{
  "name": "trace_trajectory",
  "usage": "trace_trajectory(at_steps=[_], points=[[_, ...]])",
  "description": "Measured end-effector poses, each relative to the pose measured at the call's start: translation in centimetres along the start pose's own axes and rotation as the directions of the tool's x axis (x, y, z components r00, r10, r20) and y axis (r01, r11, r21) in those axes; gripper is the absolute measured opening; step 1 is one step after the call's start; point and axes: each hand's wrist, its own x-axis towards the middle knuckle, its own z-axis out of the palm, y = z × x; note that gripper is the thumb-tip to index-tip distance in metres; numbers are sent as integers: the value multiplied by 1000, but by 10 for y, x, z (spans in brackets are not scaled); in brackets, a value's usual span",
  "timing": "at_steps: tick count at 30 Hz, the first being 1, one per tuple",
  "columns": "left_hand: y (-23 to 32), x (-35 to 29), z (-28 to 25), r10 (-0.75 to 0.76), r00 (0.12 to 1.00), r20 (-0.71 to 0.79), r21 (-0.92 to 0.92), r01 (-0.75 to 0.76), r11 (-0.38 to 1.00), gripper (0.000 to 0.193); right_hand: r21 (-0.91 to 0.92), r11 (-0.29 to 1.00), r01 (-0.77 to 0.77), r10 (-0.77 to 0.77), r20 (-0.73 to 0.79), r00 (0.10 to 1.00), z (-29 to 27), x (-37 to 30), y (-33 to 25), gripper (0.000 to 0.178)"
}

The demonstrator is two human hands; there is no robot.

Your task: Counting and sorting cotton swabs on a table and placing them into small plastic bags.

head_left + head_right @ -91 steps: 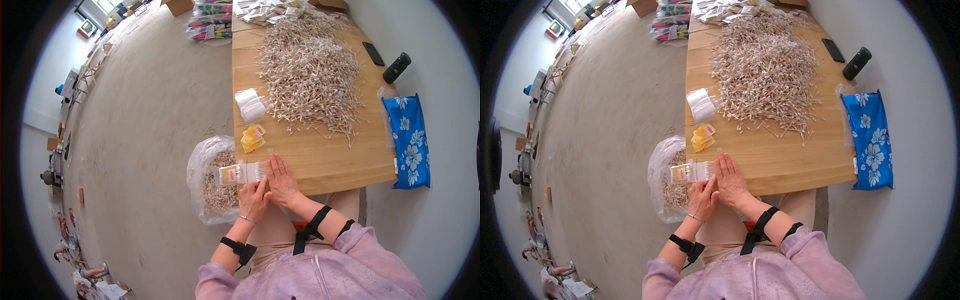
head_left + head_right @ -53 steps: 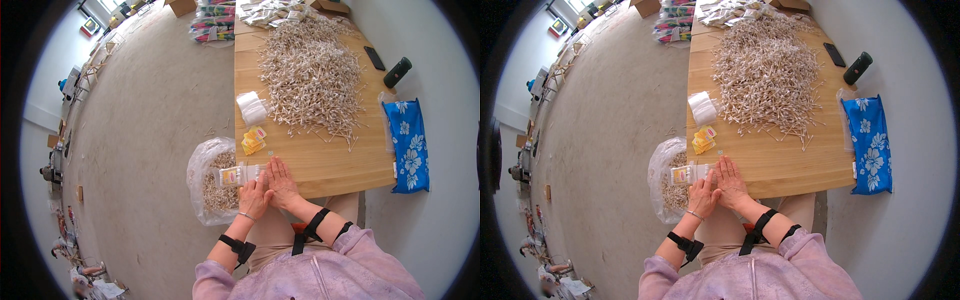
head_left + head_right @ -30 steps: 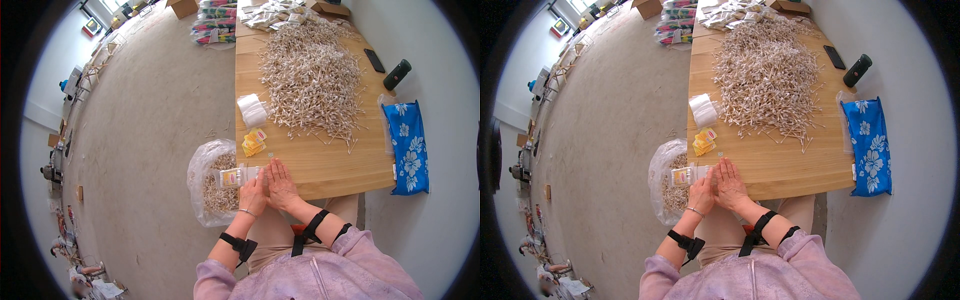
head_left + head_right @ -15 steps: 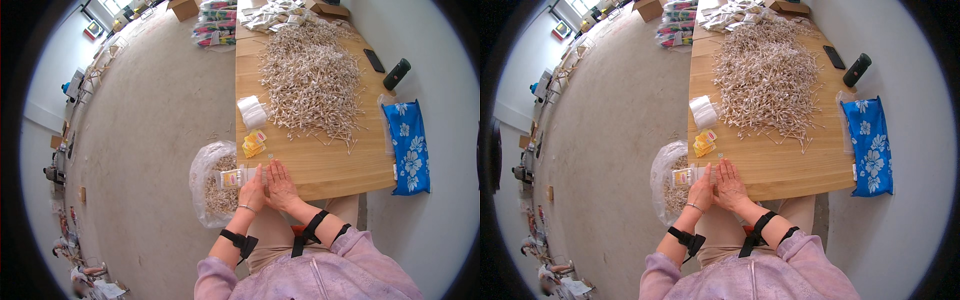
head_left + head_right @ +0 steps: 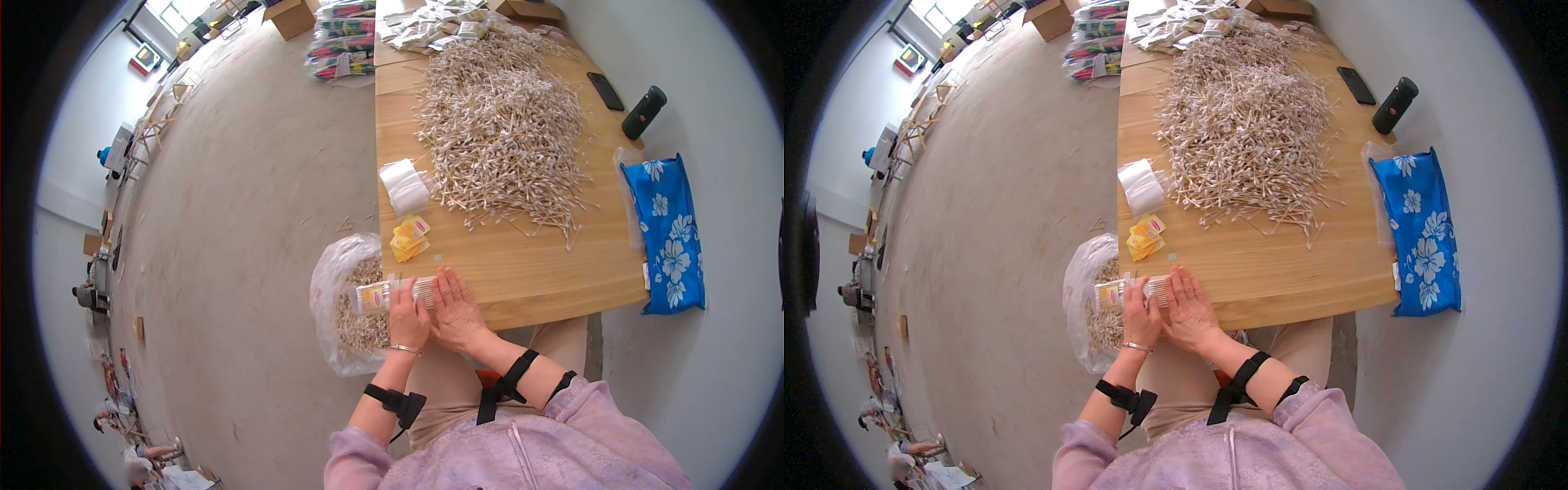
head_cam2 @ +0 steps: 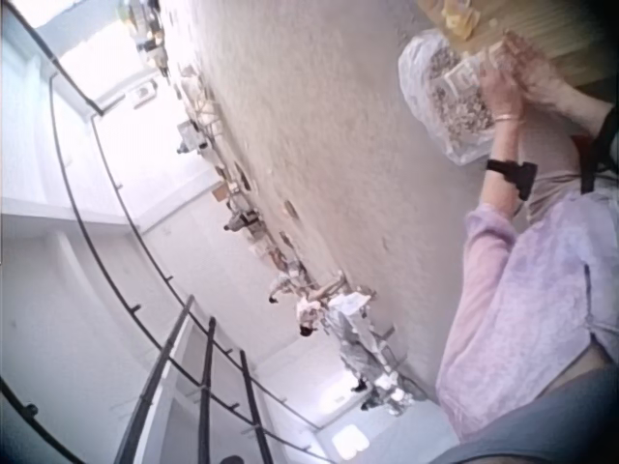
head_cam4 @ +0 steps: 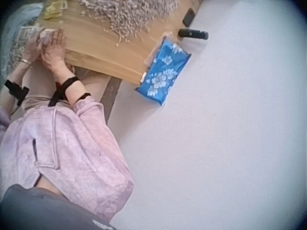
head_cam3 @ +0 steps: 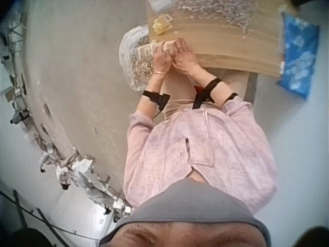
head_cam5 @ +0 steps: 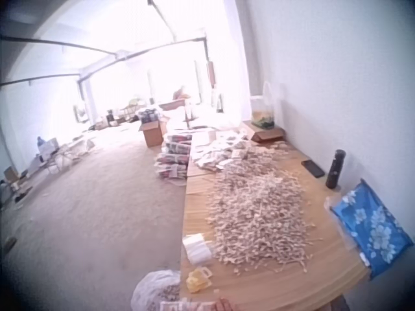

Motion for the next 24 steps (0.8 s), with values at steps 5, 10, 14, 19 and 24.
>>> trace_trajectory(at_steps=[5,10,14,19,24], points=[[-14,3,21,-58,962,-266,-503,-87,860,44,87,996,-2,1,20,1000,-4,3,-10,85],[-19,0,23,-40,974,-223,-495,-78,865,43,72,997,-36,36,-8,999,6,4,-13,82],[-23,0,19,-36,978,-205,-475,-68,877,43,44,998,-48,47,26,999,7,9,-23,79],[-23,0,16,-20,983,-184,-458,-68,886,42,82,995,-54,55,-21,998,16,13,-27,79],[-19,6,11,-7,985,-174,-445,-72,893,42,140,987,-85,91,-33,995,14,15,-31,77]])
